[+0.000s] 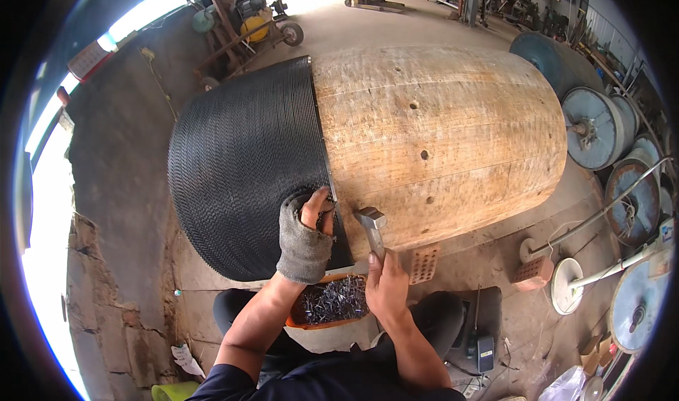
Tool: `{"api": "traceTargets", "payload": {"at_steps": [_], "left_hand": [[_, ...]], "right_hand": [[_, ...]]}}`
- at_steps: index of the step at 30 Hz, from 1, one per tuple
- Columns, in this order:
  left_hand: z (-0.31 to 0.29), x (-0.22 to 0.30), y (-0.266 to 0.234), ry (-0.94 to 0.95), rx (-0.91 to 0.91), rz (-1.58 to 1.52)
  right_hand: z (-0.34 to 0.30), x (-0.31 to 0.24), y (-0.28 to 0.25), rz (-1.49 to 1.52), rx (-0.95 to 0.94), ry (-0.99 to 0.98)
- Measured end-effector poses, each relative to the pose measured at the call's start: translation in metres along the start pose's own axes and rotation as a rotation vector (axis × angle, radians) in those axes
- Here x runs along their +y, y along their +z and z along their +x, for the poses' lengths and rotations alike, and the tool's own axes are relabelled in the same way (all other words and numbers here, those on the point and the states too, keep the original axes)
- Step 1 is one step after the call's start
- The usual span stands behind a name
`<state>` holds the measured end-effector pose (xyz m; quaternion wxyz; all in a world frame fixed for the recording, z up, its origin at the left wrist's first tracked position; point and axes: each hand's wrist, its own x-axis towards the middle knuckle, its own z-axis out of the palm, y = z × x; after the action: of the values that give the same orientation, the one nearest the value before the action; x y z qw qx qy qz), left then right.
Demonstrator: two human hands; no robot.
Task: The person repeatedly picks up nails from a container and hammers them into a black mat attached to a wooden boat hull. The person works along the edge of the mat, securing it to the hull with a hammer.
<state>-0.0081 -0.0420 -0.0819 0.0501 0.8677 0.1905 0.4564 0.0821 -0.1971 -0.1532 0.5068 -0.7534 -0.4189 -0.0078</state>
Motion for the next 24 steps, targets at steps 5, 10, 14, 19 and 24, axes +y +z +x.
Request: {"api": "traceTargets", "payload": {"at_steps": [5, 10, 14, 19, 24], "left_hand": [[0.014, 0.01, 0.003, -0.008, 0.027, 0.053], [0.012, 0.013, 0.016, -0.112, 0.024, 0.063], [0.013, 0.007, 0.018, -0.476, -0.181, -0.266], [0.011, 0.009, 0.022, -0.08, -0.008, 0.224], [-0.034, 0.032, -0.017, 0.038, 0.003, 0.172]], "right_hand": [[0.002, -0.008, -0.001, 0.07, -0.001, -0.005], [0.009, -0.019, 0.001, 0.063, 0.101, -0.126], [0.014, -0.016, -0.002, 0.013, -0.071, 0.045], [0.016, -0.026, -0.008, -0.074, -0.046, -0.009], [0.012, -0.007, -0.001, 0.203, 0.277, -0.252]]}}
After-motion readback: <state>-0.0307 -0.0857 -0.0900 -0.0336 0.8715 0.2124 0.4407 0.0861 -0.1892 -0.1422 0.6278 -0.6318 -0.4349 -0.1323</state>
